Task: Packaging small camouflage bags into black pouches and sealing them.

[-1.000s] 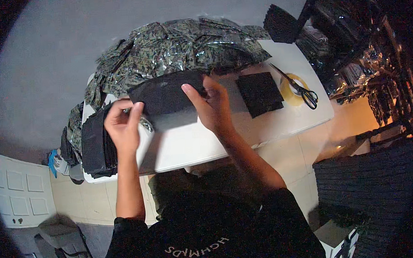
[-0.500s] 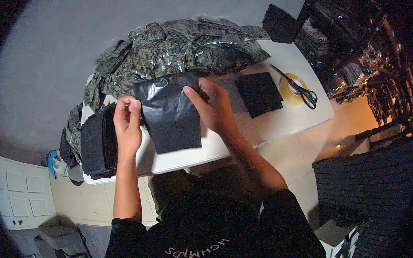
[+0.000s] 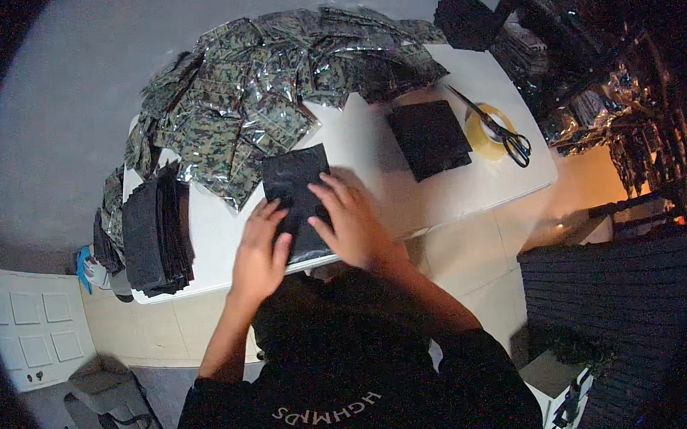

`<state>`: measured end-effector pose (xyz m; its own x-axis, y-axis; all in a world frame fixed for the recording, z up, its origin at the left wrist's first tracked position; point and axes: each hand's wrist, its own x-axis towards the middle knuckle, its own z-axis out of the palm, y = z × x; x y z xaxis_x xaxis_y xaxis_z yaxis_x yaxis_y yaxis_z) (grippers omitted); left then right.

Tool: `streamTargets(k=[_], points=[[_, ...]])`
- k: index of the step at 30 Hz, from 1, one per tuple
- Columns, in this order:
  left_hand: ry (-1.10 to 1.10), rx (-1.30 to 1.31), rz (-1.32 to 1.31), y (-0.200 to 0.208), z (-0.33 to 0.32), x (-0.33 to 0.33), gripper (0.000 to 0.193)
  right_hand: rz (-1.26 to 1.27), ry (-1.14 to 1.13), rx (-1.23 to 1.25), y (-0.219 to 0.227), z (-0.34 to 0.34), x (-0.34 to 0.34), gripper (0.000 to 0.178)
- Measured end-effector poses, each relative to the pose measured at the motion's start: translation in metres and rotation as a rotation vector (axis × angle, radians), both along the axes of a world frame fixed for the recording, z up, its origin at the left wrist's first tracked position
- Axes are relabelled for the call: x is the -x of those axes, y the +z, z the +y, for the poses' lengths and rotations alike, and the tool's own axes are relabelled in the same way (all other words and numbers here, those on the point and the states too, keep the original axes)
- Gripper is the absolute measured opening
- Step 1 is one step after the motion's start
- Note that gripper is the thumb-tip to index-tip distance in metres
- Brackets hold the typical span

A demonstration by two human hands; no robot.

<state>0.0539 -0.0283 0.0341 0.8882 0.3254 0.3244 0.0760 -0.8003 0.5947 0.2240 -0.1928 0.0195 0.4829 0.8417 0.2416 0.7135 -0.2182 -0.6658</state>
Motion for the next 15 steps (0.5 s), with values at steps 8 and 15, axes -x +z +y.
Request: streamTargets(k=[8,15], points=[[-0.008,-0.237,0.205,-0.028,-0.025,-0.017,0.095,-0.342,-0.014,0.154,-0.034,0.01,0.026,0.07],[0.001,-0.214,0.228,-0.03,-0.027,-0.017,0.093,-0.361,-0.026,0.19,-0.032,0.009,0.029,0.071]])
